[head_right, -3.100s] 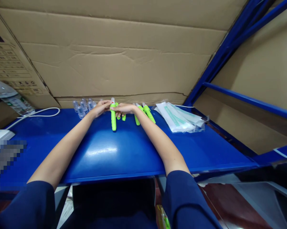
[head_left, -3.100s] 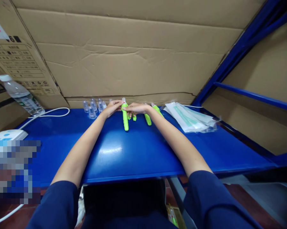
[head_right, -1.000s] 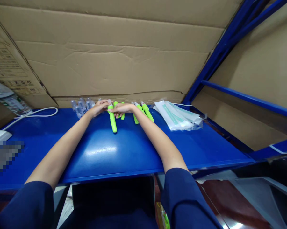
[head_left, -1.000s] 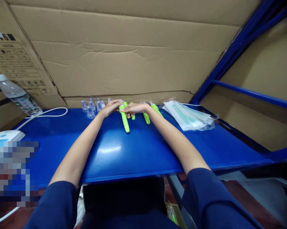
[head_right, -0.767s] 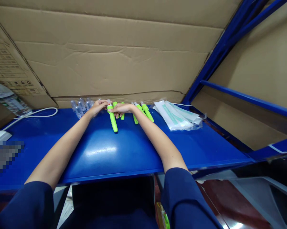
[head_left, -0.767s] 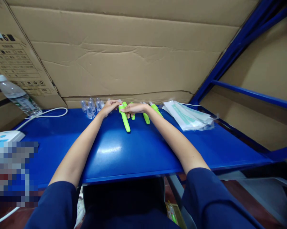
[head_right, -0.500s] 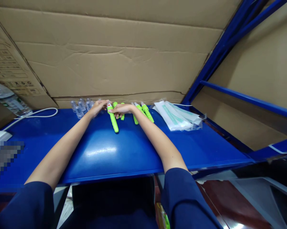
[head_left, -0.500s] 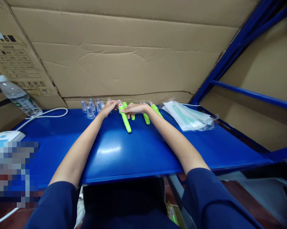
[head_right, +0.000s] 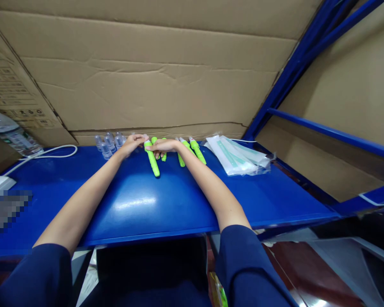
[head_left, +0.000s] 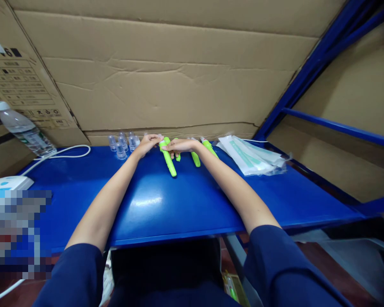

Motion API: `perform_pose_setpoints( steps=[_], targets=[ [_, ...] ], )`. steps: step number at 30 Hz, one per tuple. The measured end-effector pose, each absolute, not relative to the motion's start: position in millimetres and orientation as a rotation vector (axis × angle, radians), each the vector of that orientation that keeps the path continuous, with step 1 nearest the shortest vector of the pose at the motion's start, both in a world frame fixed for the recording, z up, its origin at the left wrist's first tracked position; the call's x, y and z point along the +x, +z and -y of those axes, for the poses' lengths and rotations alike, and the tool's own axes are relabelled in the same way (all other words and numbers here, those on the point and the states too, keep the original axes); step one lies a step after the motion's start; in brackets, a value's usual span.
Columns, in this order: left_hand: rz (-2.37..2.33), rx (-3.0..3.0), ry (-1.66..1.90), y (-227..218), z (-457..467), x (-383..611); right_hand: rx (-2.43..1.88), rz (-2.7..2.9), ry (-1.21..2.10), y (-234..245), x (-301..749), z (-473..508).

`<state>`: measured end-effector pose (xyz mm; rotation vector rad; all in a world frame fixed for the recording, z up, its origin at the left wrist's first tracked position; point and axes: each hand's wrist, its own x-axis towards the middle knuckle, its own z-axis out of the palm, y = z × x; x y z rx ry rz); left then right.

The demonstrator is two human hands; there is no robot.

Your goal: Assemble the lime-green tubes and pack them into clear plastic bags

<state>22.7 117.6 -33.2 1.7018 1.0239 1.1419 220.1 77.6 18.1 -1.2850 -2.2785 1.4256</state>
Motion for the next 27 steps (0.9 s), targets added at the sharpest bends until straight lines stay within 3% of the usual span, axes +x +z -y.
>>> perform_pose_setpoints(
  steps=[16, 27],
  targets=[
    [-0.950, 1.535, 1.155, -22.7, -110.1, 34.4, -1.248, 2.177, 1.222, 27.6, 228.9, -80.0],
    [-1.074, 1.814, 1.042, -21.1, -100.9, 37.4, -1.400, 1.835, 1.391, 35.4, 262.8, -88.0]
  ],
)
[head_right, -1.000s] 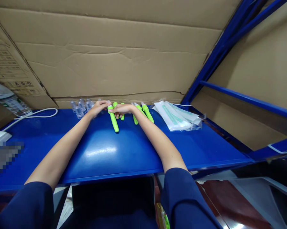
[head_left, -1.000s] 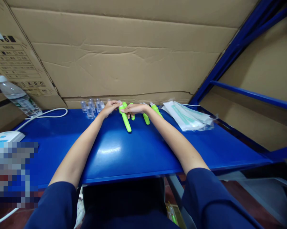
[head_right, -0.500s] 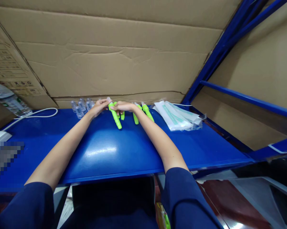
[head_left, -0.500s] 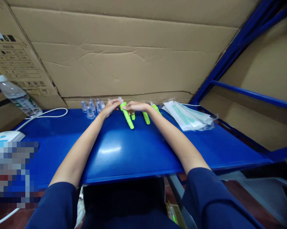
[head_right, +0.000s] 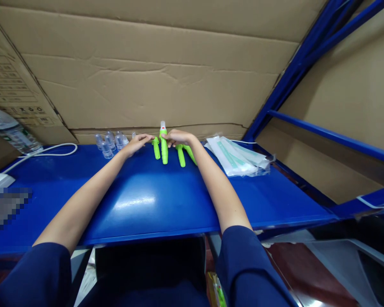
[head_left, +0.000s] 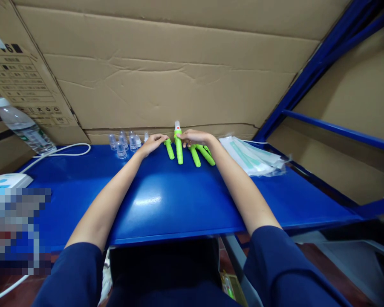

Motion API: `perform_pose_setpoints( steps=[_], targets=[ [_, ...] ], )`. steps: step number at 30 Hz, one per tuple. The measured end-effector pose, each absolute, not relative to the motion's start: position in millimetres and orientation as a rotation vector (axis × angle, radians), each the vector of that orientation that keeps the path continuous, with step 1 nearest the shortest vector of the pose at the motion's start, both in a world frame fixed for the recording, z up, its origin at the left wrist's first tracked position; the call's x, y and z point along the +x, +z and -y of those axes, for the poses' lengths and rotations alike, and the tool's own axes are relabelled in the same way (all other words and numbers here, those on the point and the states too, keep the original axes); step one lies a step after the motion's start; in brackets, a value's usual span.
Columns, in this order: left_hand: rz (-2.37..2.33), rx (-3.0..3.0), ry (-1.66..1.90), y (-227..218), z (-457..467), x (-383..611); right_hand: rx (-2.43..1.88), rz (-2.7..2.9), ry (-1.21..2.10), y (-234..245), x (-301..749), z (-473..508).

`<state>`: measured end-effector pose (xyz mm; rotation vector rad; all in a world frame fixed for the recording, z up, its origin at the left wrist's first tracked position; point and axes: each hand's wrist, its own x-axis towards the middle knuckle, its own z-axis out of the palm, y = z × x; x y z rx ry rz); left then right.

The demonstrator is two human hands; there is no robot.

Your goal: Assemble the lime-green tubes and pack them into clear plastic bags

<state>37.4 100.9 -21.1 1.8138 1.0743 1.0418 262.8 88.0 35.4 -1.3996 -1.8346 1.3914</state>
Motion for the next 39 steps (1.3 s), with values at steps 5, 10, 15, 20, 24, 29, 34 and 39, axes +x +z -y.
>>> perform_pose_setpoints(
  steps=[5, 10, 15, 20, 24, 29, 34, 39],
  targets=[
    [-1.077, 1.802, 1.081, -23.6, -104.9, 34.9, -1.479, 1.754, 1.436, 42.6, 285.4, -87.2],
    [-1.026, 1.900, 1.034, -26.3, -105.0, 42.2, -1.633, 1.796, 1.318, 35.9, 294.8, -93.4],
    [-1.049, 2.052, 0.995, -28.3, -103.2, 49.7, -1.777, 1.943, 1.140, 28.1, 290.3, -97.6],
    [-1.030, 2.129, 0.980, -31.3, -104.0, 49.8, -1.841, 2.096, 0.860, 25.9, 279.2, -96.8],
    [-1.035, 2.154, 0.978, -32.0, -106.0, 48.4, -1.939, 2.146, 0.576, 20.0, 265.5, -97.1],
    [-1.046, 2.182, 0.992, -31.9, -109.3, 46.3, -1.993, 2.259, 0.373, 11.2, 254.3, -96.8],
    [-1.209, 2.259, 1.028, -36.9, -115.8, 40.9, -2.064, 2.306, 0.305, 13.4, 252.0, -91.1],
    [-1.603, 2.236, 1.184, -42.8, -117.0, 32.0, -2.106, 2.247, 0.205, 18.9, 249.0, -87.2]
  ],
)
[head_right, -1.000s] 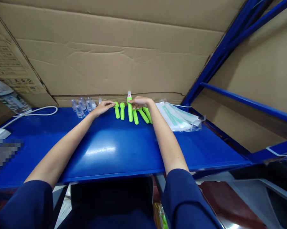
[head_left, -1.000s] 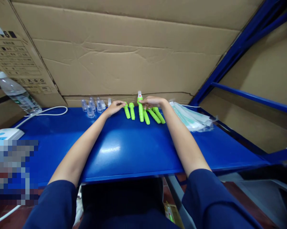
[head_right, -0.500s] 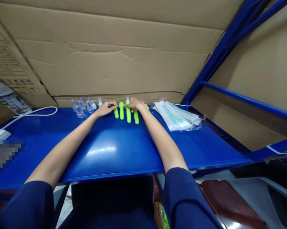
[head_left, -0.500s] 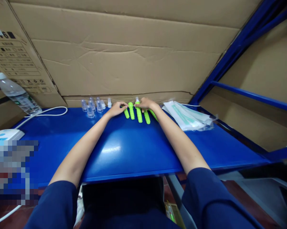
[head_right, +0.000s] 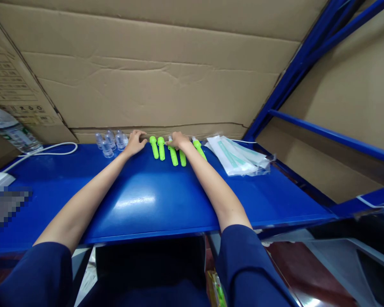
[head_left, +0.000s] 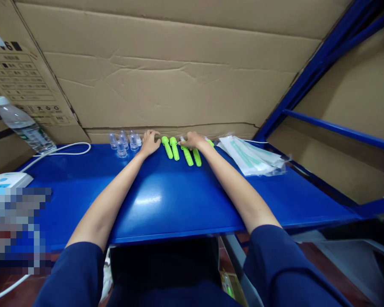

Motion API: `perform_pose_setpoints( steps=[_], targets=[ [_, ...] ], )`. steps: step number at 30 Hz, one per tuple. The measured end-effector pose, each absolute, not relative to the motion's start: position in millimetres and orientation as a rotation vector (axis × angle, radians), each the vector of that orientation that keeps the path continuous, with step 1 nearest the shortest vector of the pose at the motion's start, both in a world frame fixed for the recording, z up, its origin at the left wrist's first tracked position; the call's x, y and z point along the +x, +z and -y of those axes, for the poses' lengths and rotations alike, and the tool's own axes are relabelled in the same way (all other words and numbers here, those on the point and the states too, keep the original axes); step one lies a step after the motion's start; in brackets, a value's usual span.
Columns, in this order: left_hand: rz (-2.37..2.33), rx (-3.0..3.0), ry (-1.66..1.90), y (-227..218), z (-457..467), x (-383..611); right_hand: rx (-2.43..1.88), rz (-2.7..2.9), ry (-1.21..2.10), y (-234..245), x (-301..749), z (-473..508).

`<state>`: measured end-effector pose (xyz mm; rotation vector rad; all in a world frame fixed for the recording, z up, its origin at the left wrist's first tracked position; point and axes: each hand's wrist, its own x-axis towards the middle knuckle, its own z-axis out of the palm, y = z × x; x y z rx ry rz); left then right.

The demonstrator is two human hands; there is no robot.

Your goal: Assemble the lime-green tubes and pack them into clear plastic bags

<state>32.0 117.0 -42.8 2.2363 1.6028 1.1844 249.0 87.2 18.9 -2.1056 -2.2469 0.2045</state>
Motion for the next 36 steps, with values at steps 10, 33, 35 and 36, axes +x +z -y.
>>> perform_pose_setpoints(
  steps=[10, 33, 35, 36],
  targets=[
    [-1.748, 2.231, 1.168, -42.8, -116.6, 18.4, -1.790, 2.408, 0.094, 8.0, 238.5, -94.4],
    [-1.474, 2.248, 1.514, -53.8, -136.7, 5.2, -1.654, 2.520, 0.597, 13.9, 224.6, -78.1],
    [-1.455, 2.257, 1.513, -53.1, -135.9, 3.7, -1.621, 2.545, 0.631, 13.6, 219.9, -76.4],
    [-1.455, 2.257, 1.511, -52.7, -135.5, 3.2, -1.603, 2.560, 0.646, 13.6, 217.4, -75.4]
  ],
)
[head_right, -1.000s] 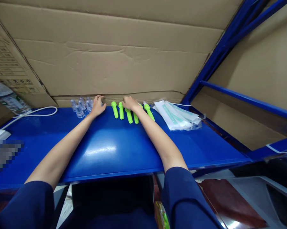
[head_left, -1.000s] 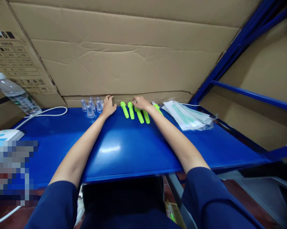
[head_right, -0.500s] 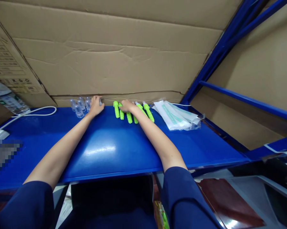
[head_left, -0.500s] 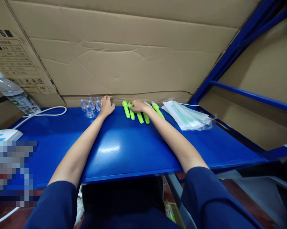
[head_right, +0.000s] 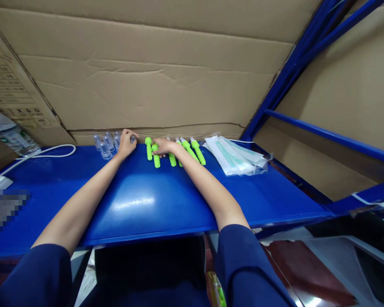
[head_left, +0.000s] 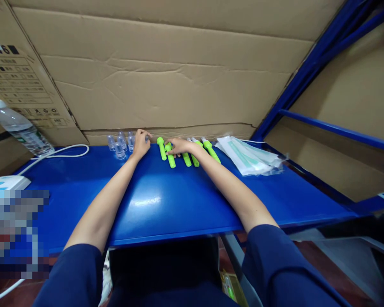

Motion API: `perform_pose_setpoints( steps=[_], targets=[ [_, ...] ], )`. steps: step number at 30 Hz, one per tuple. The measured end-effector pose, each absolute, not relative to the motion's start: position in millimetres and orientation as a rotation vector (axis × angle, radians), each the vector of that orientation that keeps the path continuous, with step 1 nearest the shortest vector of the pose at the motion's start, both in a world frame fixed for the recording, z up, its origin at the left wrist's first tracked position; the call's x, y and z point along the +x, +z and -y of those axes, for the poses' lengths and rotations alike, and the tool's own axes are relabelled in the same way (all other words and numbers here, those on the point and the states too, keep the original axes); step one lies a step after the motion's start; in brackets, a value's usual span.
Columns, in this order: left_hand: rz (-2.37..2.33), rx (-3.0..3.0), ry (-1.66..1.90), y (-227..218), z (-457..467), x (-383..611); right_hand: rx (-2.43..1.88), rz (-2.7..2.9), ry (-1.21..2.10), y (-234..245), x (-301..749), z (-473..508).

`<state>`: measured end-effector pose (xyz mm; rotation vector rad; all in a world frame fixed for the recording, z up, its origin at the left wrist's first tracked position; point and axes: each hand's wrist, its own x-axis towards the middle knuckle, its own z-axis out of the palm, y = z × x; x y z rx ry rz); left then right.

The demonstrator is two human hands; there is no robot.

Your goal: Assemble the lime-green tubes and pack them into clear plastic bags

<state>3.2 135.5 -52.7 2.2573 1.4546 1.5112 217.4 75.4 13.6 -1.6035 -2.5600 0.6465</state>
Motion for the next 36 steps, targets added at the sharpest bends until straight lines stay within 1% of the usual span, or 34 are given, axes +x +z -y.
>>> perform_pose_setpoints(
  steps=[4, 8, 10, 16, 21, 26, 32, 36],
  targets=[
    [-1.498, 2.273, 1.455, -51.3, -134.2, 2.4, -1.556, 2.624, 0.682, 15.1, 208.7, -70.5],
    [-1.578, 2.359, 1.235, -51.3, -131.8, 1.8, -1.544, 2.657, 0.676, 17.6, 204.3, -65.1],
    [-1.597, 2.378, 1.181, -50.3, -130.0, 1.2, -1.535, 2.670, 0.679, 17.7, 203.0, -63.3],
    [-1.594, 2.283, 1.259, -44.0, -125.2, 1.9, -1.537, 2.673, 0.743, 13.3, 197.9, -61.3],
    [-1.613, 2.153, 1.303, -43.5, -122.1, 4.9, -1.567, 2.634, 0.709, 9.5, 192.0, -61.3],
    [-1.632, 2.119, 1.217, -43.7, -123.2, 4.1, -1.567, 2.597, 0.694, 7.2, 188.6, -60.5],
    [-1.689, 2.218, 1.117, -43.3, -128.9, 2.6, -1.543, 2.651, 0.525, 4.0, 186.6, -61.7],
    [-1.723, 2.257, 1.080, -43.5, -131.9, 3.2, -1.537, 2.667, 0.523, 4.6, 187.2, -61.4]
  ],
)
